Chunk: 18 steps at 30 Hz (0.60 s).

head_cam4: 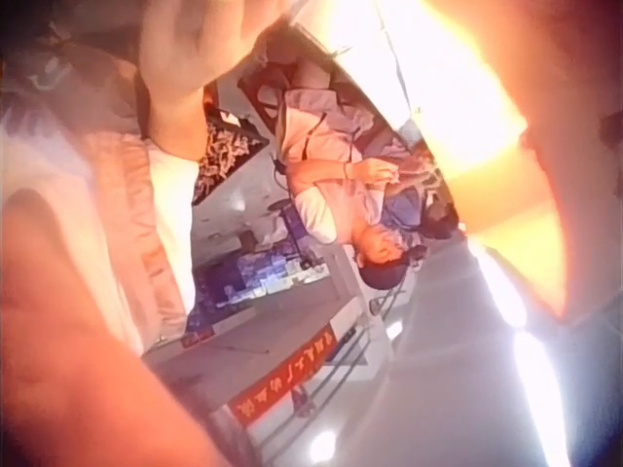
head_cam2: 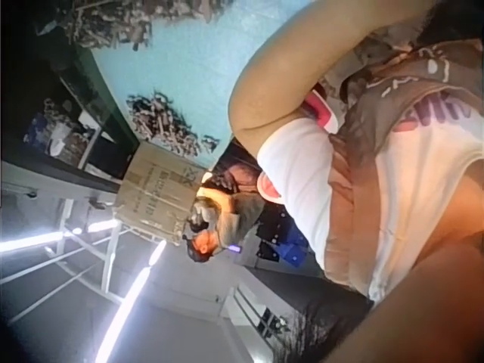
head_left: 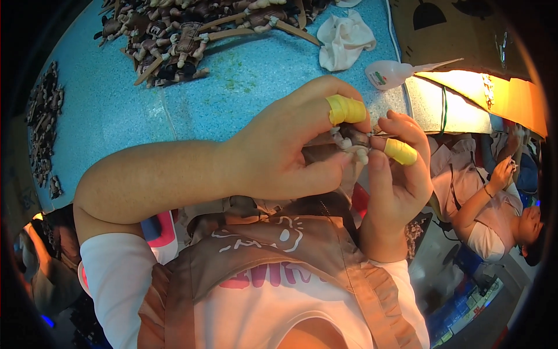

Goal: The person assembles toy figurines by picking up figurine parts, applying glue to the joints using a squeeze bottle, fitting the components together by hand, and setting the assembled figurines aside on the table.

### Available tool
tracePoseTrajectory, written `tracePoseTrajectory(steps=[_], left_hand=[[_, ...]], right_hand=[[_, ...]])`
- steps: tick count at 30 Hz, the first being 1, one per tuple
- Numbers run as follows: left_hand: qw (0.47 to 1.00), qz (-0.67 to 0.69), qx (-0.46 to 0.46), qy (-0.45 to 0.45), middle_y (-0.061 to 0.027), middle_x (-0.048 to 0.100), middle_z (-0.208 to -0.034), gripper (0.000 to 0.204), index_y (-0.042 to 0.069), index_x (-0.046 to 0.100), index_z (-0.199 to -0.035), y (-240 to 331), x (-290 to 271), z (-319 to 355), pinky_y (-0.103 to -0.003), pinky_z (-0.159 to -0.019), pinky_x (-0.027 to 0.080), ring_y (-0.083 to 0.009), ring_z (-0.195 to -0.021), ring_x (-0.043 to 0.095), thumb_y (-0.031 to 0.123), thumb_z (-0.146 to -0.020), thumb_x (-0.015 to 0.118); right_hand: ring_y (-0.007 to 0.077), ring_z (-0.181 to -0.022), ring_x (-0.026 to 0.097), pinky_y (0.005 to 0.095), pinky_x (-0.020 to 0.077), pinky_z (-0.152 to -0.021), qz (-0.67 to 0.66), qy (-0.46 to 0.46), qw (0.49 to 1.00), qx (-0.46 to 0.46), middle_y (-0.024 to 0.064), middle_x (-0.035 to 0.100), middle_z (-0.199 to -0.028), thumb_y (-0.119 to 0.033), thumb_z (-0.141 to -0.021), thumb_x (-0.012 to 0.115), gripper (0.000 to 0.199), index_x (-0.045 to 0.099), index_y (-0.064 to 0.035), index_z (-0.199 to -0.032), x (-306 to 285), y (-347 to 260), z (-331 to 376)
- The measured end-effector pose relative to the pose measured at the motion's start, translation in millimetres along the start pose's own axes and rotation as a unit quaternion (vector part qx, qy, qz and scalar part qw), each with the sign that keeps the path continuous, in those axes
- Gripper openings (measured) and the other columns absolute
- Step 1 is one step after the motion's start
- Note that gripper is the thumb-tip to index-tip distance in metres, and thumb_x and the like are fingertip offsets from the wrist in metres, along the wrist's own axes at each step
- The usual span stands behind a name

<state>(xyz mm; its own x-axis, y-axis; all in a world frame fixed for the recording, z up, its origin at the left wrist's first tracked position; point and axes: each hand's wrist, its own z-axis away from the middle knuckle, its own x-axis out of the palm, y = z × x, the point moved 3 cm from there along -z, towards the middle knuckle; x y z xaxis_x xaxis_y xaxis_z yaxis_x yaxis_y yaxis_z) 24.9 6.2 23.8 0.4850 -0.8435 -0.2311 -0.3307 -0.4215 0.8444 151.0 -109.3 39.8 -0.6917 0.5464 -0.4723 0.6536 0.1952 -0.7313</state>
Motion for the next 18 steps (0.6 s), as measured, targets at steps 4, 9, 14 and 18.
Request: tracePoseTrajectory(steps=[4,9,14,18], left_hand=[[1.000,-0.020,-0.001,0.013,-0.0160,0.049,-0.109,0.035,0.001,0.052,-0.103,0.7,1.4,0.8,-0.032,-0.080,0.044,-0.0251,-0.093,0.054,0.003,-0.069,0.058],[0.998,-0.060,-0.017,0.008,-0.0158,0.049,-0.108,0.038,0.001,0.052,-0.102,2.1,1.9,1.1,-0.032,-0.075,0.047,-0.0250,-0.087,0.056,0.000,-0.065,0.059],[0.996,-0.090,-0.019,0.003,-0.0160,0.049,-0.107,0.039,0.000,0.051,-0.103,3.0,2.1,1.4,-0.029,-0.071,0.049,-0.0230,-0.084,0.058,-0.001,-0.064,0.059],[0.998,-0.055,-0.022,0.022,-0.0152,0.049,-0.107,0.038,0.000,0.051,-0.103,-0.4,4.3,2.9,-0.029,-0.071,0.049,-0.0219,-0.083,0.057,-0.001,-0.065,0.059]], right_hand=[[0.0320,-0.097,0.055,0.0405,0.0452,-0.085,-0.019,-0.013,1.000,0.008,0.0148,0.061,-0.096,0.002,-0.066,0.069,0.019,0.065,0.0011,-0.084,0.9,-1.4,-3.5],[0.0309,-0.096,0.057,0.0383,0.0465,-0.083,0.002,-0.033,0.999,0.020,0.0131,0.062,-0.094,0.002,-0.065,0.070,0.019,0.064,0.0013,-0.083,1.7,-1.5,-5.8],[0.0281,-0.093,0.059,0.0357,0.0469,-0.081,-0.008,-0.011,0.998,0.062,0.0118,0.062,-0.093,0.002,-0.065,0.071,0.017,0.063,0.0014,-0.080,6.1,-4.0,-3.5],[0.0269,-0.091,0.060,0.0348,0.0470,-0.078,0.005,-0.021,0.996,0.089,0.0107,0.062,-0.091,0.002,-0.065,0.071,0.016,0.062,0.0006,-0.078,7.0,-4.5,-3.5]])
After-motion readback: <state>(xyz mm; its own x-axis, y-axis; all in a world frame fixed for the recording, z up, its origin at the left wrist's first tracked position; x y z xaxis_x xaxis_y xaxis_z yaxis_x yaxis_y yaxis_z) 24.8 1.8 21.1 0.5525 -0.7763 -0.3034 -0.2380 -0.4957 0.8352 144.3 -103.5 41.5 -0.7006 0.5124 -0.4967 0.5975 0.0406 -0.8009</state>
